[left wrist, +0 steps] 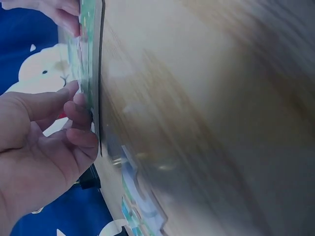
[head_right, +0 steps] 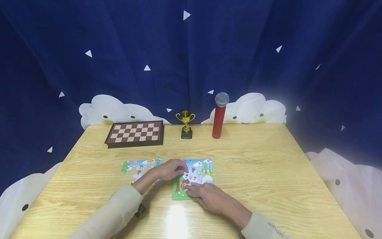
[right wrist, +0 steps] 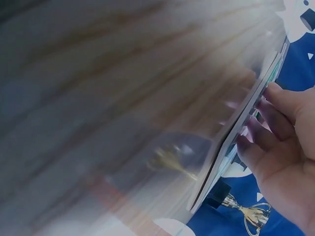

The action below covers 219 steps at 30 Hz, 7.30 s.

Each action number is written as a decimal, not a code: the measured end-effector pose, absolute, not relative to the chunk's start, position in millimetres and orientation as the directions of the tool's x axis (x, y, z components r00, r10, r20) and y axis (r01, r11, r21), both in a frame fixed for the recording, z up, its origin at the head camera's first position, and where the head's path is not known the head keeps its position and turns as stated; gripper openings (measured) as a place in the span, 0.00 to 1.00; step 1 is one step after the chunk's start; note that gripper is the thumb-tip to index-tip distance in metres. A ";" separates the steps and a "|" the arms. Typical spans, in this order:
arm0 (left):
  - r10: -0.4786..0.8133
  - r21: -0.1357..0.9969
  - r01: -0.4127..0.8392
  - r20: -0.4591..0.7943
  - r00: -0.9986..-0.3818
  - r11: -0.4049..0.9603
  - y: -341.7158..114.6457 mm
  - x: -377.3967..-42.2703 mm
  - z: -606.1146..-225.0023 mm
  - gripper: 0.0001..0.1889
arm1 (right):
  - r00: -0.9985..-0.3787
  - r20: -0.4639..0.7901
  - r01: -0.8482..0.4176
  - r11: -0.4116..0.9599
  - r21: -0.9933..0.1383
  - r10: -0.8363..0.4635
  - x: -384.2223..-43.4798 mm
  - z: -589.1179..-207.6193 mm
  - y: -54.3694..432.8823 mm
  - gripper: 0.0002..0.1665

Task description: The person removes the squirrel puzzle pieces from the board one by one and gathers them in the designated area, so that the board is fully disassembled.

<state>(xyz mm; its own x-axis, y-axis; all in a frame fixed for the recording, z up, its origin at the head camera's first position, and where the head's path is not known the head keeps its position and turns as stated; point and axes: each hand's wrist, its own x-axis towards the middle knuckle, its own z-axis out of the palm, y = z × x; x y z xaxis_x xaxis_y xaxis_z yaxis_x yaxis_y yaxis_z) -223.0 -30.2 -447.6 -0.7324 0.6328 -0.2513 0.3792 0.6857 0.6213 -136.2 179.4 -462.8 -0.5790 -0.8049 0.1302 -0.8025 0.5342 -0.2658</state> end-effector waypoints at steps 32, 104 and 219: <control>0.574 0.623 0.383 -0.131 -0.808 0.682 -25.3 -219.9 -439.1 0.05 | -0.564 0.133 -0.812 0.517 -0.271 -0.815 -140.0 -462.8 177.8 0.21; 0.345 0.582 0.155 -0.230 -0.910 0.798 -199.5 -214.5 -443.4 0.05 | -0.537 0.148 -0.838 0.506 -0.202 -0.830 -143.3 -458.5 177.6 0.19; 0.644 0.779 0.345 -0.097 -0.759 0.524 -11.9 -199.2 -431.0 0.04 | -0.764 0.007 -0.616 0.725 -0.308 -0.646 -143.6 -456.7 242.9 0.33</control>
<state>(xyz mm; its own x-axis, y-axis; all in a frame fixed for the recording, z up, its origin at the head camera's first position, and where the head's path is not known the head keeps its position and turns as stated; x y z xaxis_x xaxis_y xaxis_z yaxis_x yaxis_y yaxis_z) -199.2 -11.9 -431.0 -0.7593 0.6435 -0.0967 0.3448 0.5239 0.7789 -143.6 242.9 -456.7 -0.7637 -0.6456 0.0067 -0.6159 0.7253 -0.3077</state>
